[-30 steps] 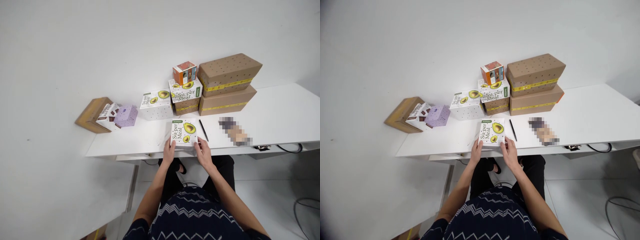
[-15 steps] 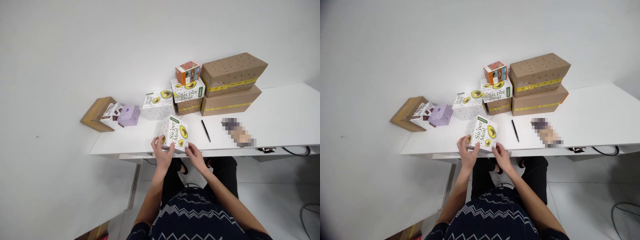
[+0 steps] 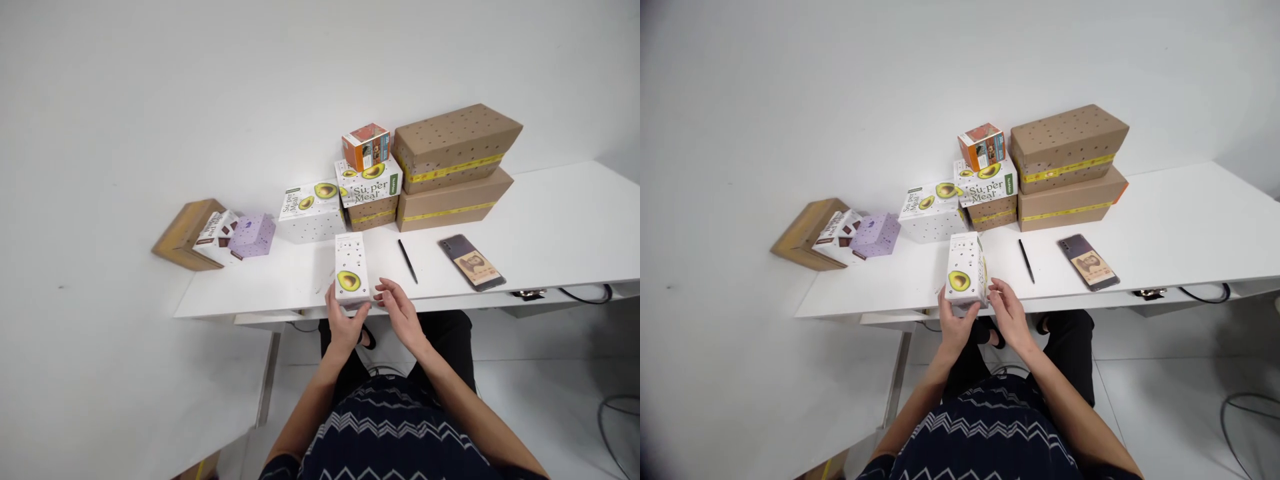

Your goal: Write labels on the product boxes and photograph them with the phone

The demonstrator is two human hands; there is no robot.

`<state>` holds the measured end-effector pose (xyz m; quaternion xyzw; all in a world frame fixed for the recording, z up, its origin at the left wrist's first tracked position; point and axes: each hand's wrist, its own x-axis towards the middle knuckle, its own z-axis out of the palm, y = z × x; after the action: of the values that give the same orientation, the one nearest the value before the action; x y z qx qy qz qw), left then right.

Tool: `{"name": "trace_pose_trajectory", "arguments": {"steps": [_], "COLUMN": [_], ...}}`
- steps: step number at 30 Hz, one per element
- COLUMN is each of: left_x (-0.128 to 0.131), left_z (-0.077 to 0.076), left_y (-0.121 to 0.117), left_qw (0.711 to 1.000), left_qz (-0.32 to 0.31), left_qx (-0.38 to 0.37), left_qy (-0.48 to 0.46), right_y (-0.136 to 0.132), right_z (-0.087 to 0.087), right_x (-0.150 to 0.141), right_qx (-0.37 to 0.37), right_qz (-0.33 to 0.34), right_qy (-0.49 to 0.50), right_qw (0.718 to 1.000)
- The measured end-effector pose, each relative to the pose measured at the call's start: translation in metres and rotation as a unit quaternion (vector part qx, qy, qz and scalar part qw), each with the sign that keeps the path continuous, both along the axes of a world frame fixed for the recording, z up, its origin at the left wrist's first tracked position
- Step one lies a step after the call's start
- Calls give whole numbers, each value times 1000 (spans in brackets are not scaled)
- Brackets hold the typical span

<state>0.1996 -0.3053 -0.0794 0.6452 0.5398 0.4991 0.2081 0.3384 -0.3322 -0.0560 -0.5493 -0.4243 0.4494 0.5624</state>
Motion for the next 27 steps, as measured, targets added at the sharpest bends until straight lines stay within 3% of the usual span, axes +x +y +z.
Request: {"name": "trace_pose_trajectory", "arguments": {"steps": [4,7,12,16,21,24,27], "left_x": [-1,-3,5,10,-3,-16,-29], "left_z": [4,8,14,14,12,8,-3], "left_y": [-2,2,3,0,2,9,18], "left_qw": [998,987,948,931,960,988,999], "left_qz": [16,17,-6,-56,-110,-47,40], "left_qx": [43,110,145,119,128,102,-28], "left_qy": [40,119,284,341,225,103,-15], "right_y": [-1,-1,1,2,1,0,-2], "right_z": [8,5,-15,-25,-24,-23,-21], "right_x": [-8,-11,-12,0,23,26,22], "right_qx": [42,42,-20,-91,-116,-100,-95], "right_qz": [30,58,63,36,-45,-42,-25], "right_qy": [-30,11,122,83,-24,-34,-49], "right_qw": [998,997,990,992,992,994,994]}}
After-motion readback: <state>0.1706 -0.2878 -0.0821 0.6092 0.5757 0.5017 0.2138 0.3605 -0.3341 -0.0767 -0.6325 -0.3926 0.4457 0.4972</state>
